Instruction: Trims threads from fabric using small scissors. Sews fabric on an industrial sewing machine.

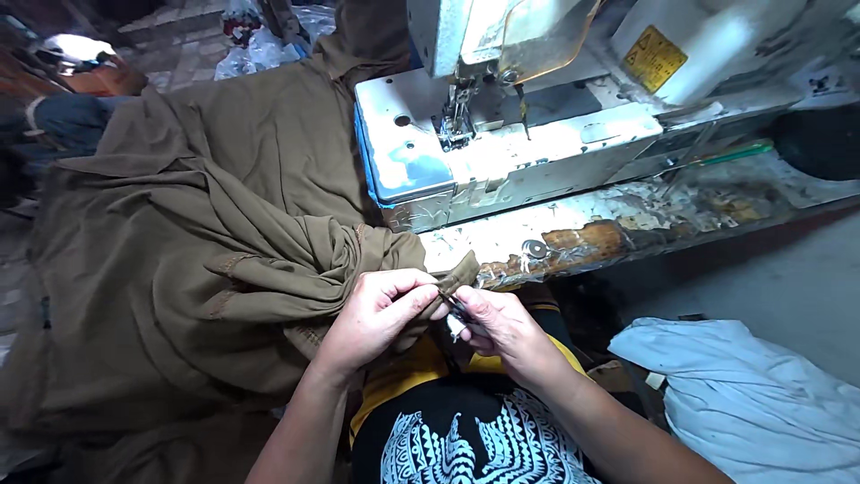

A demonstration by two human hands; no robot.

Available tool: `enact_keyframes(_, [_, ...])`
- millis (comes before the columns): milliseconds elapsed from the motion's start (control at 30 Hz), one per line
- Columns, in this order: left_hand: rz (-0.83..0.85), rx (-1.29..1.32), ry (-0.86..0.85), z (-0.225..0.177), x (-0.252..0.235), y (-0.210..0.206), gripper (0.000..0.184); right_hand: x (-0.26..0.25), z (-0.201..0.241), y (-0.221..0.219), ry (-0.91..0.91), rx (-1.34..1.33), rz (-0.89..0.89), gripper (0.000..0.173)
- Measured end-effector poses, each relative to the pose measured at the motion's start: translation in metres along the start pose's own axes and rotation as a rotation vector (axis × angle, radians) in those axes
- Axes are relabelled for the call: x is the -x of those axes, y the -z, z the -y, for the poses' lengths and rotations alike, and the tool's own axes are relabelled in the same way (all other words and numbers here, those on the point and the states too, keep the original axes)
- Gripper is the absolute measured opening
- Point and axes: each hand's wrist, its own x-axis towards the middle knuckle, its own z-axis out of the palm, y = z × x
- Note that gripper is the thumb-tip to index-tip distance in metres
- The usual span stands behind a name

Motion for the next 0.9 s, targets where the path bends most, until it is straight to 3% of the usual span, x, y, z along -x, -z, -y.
enact_keyframes(67, [0.009,-0.033,-0.02,0.001,-0.001,0.001,0.019,-0.001,-0.001,-0.001,-0.067,-0.187,0.02,0.035])
enact_keyframes(167, [-0.005,-0.049,-0.005,0.002,-0.001,0.0,0.018,0.003,-0.002,0.002,0.046,-0.266,0.007,0.038])
enact_keyframes(233, [-0.053,-0.008,0.049,-0.002,0.0,-0.001,0.012,0.007,-0.001,0.01,0.113,-0.151,-0.012,0.037])
enact_keyframes(333, [-0.12,0.015,0.07,-0.005,-0.001,-0.004,0.009,0.015,0.004,0.021,0.121,0.224,0.018,0.045])
enact_keyframes(400, [-0.141,0.027,0.066,-0.005,-0.001,-0.006,0.011,0.019,0.005,0.019,0.201,0.368,-0.023,0.035])
enact_keyframes(467, [-0.143,0.03,0.067,-0.004,-0.001,-0.007,0.013,0.018,0.005,0.016,0.256,0.392,-0.032,0.03])
enact_keyframes(900, [-0.142,0.049,0.067,-0.004,-0.002,-0.006,0.015,0.009,0.004,0.009,0.15,0.378,-0.01,0.029])
